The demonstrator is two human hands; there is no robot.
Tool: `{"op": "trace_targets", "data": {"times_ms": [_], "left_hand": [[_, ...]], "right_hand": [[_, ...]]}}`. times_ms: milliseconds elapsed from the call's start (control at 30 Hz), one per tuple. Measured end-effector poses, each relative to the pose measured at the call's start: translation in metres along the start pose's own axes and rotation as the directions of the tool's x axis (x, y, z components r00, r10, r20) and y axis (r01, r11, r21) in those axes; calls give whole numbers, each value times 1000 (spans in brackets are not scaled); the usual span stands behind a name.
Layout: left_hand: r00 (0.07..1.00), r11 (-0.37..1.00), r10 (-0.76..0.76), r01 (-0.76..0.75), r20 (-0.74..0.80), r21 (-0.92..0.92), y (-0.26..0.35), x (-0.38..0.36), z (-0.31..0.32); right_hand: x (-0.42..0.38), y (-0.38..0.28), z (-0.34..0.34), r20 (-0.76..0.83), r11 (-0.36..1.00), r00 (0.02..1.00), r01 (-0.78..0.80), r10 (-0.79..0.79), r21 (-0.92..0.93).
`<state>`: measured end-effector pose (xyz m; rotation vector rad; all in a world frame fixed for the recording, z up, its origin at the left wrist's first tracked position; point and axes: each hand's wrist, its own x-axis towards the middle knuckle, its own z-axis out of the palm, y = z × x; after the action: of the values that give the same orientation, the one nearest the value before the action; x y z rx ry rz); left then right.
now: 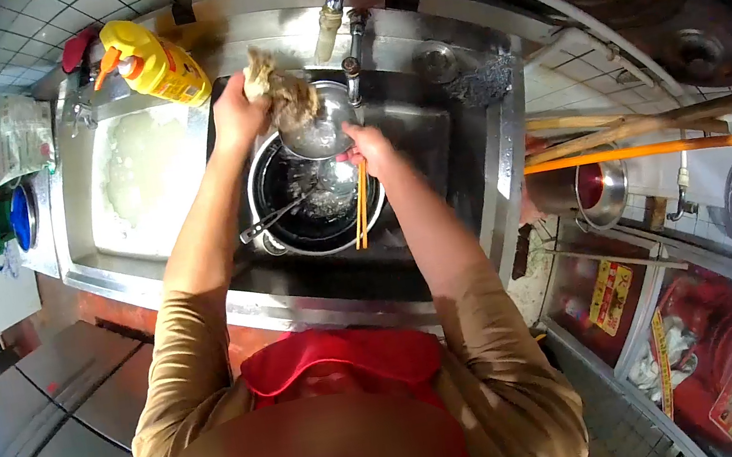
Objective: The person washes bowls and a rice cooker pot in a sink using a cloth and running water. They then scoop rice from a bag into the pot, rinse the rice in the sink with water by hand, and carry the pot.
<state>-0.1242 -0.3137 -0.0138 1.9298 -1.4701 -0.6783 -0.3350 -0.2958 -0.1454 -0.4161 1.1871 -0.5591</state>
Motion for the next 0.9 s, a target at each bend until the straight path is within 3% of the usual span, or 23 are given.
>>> {"op": "trace_targets", "data": {"times_ms": [67,133,200,267,300,333,367,400,433,467,567,667,700,800,833,900], "left_hand": [[977,977,185,-172,-107,124,9,16,-4],[943,952,295,-276,-156,133,10,37,-5],[944,946,307,-288,-125,146,12,53,-4],[918,921,372,-346,-136,181,2,67,8],[957,953,284,-274,-61,130,-5,73,17],[944,935,329,-321,-33,153,-13,78,23],[927,913,375,-369,0,176,-22,83,27],[906,886,421,-419,33,199,-34,90,33],[927,907,364,-374,88,192,-53,105,47],[920,896,376,-392,114,209,-55,105,49],[919,865,348,-392,186,313,-47,101,48],[947,905,316,-319,55,281,-23,109,44],[913,893,403,-380,-55,242,-17,112,45],[831,823,555,-543,-36,165,-14,104,52],[802,780,593,-595,78,191,-16,94,53],[762,690,639,-627,101,362,-18,79,52]], "right_hand": [[-6,-2,2,-18,991,999,48,-50,-124],[-18,-4,-1,-73,962,992,84,-106,-260],[-36,-3,-16,-167,910,970,95,-175,-404],[-42,4,-35,-228,798,915,145,-333,-585],[-50,7,-40,-281,731,868,128,-410,-670],[-53,7,-48,-322,659,811,100,-488,-746],[-46,12,-66,-274,518,831,18,-483,-855],[-58,8,-60,-267,455,788,19,-555,-890],[-83,1,-45,-253,390,739,14,-624,-921],[-99,-3,-37,-233,325,687,5,-688,-946],[-109,-1,-42,-303,426,661,29,-687,-904],[-120,-3,-45,-323,433,644,14,-693,-901],[-123,-3,-46,-322,447,596,70,-736,-892],[-132,-1,-48,-317,457,436,267,-842,-848],[-135,0,-49,-318,451,376,351,-870,-821],[-141,-5,-49,-259,349,244,492,-935,-797]]}}
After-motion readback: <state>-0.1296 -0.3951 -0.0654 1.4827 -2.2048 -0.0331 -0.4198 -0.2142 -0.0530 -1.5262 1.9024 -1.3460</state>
